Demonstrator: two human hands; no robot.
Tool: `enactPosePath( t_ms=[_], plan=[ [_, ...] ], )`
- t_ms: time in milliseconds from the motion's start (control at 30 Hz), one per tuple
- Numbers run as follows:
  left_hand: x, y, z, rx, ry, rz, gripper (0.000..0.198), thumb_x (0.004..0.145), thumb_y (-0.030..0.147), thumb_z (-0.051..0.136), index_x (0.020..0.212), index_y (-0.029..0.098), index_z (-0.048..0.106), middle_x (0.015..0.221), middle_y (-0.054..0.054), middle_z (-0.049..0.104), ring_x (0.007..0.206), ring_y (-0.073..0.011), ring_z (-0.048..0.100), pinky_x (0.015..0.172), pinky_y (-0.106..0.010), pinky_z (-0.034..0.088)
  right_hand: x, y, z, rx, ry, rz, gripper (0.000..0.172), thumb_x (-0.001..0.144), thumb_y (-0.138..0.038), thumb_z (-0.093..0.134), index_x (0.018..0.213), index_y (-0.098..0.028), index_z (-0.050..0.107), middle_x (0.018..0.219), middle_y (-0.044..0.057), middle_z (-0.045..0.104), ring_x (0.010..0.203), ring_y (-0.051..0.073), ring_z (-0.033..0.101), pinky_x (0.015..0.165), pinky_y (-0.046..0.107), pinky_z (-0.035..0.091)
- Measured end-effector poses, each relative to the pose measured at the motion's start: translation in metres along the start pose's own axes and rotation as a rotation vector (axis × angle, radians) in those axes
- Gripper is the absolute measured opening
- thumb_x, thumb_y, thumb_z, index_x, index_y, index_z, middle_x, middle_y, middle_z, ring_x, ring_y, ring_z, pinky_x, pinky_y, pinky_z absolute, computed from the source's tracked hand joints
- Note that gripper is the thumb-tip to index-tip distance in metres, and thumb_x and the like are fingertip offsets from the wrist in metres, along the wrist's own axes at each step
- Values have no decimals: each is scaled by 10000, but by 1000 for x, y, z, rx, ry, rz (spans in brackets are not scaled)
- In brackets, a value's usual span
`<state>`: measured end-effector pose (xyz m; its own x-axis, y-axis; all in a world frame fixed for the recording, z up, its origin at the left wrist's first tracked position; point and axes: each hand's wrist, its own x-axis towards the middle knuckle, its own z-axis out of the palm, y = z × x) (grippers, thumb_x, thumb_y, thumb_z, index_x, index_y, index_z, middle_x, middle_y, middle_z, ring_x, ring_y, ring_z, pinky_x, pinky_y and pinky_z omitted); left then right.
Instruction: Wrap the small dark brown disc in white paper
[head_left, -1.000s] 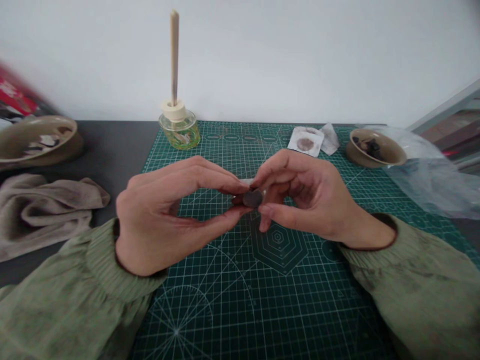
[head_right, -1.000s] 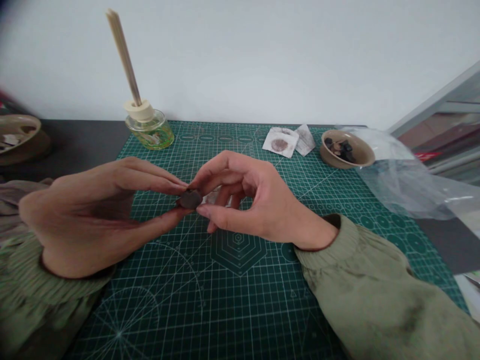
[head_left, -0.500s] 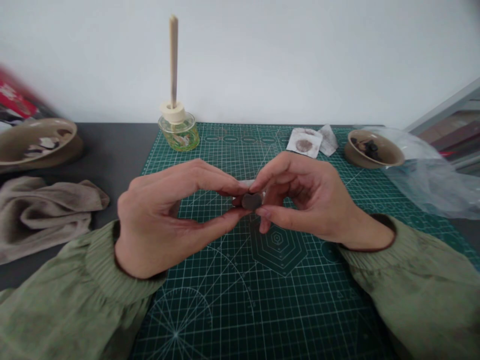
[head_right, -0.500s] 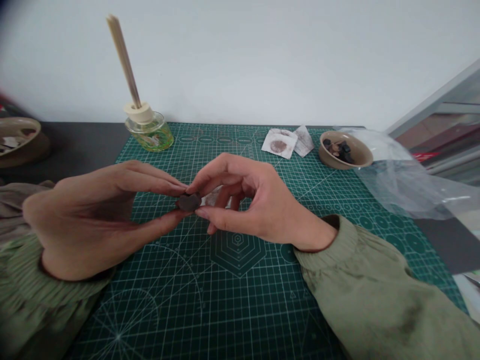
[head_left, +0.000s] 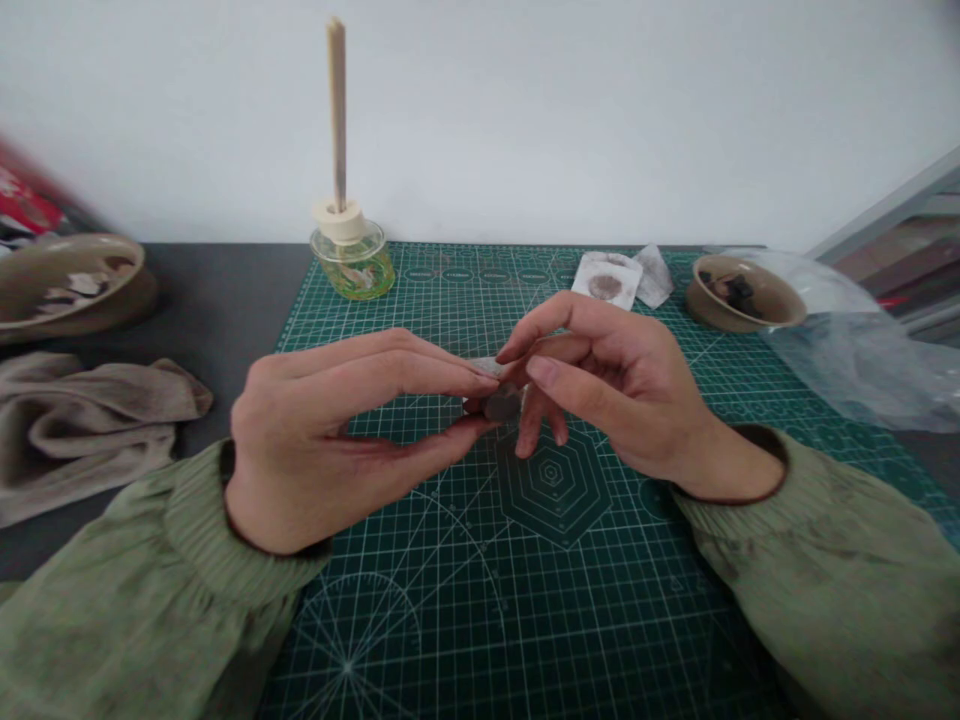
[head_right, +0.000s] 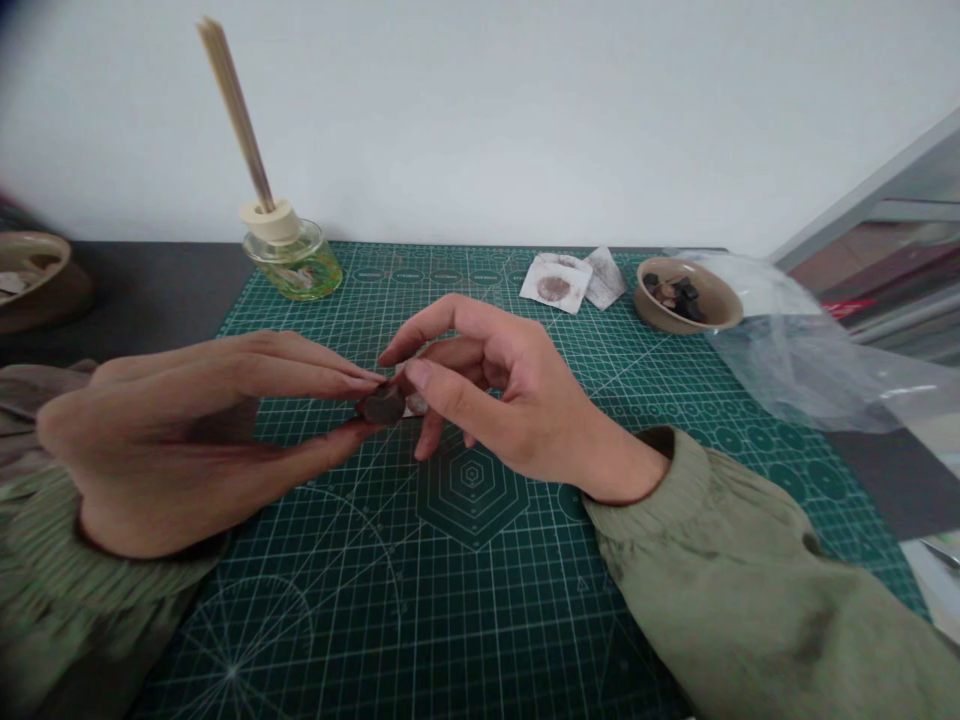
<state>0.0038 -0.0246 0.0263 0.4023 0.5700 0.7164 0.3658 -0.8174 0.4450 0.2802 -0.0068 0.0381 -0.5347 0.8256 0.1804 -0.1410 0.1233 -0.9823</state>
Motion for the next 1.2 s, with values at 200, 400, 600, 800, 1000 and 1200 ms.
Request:
enactPosePath(
  t_ms=[200,400,600,800,1000,1200],
  plan=[
    [3,8,-3,-14,-42,-80,154,1175,258,934,1263,383,918,1263,38,985,1049,-246,965,935,-447,860,0,1,-1,11,-10,-17,258,1146,-369,985,1261,-223,807,1020,31,963,709,188,926,524,221,628],
    [5,9,-2,-54,-12,-107,198,1161,272,953,1290,411,897,1235,66,983,1047,-226,958,906,-452,847,0,2,-3,56,-34,-37,231,1125,-292,999,1253,-226,820,905,-13,915,724,185,926,546,209,645],
    [5,10,0,-84,25,-153,182,1141,300,974,1257,424,909,1162,65,975,1012,-247,957,883,-497,830,-1,0,-4,28,-61,-37,386,976,-193,1112,1252,-215,844,1058,20,941,756,193,934,630,242,727],
    [6,6,1,-152,46,-145,236,1097,255,1025,1258,395,924,1166,72,982,996,-208,953,878,-444,813,2,3,-5,30,-80,-56,448,905,-143,1139,1233,-220,844,1029,-1,927,741,196,943,574,213,677],
    [6,7,2,-149,60,-150,221,1095,275,1027,1240,407,925,1151,61,983,981,-235,958,854,-480,823,3,6,-7,57,-98,-80,449,898,-60,1109,1232,-229,861,1034,-13,936,757,190,954,614,212,703],
    [6,10,1,-139,49,-178,196,1102,322,1016,1235,419,908,1157,85,981,993,-237,957,865,-488,816,3,3,-5,56,-87,-82,446,891,-19,1095,1213,-230,869,1038,-14,952,758,197,962,611,210,716]
  ],
)
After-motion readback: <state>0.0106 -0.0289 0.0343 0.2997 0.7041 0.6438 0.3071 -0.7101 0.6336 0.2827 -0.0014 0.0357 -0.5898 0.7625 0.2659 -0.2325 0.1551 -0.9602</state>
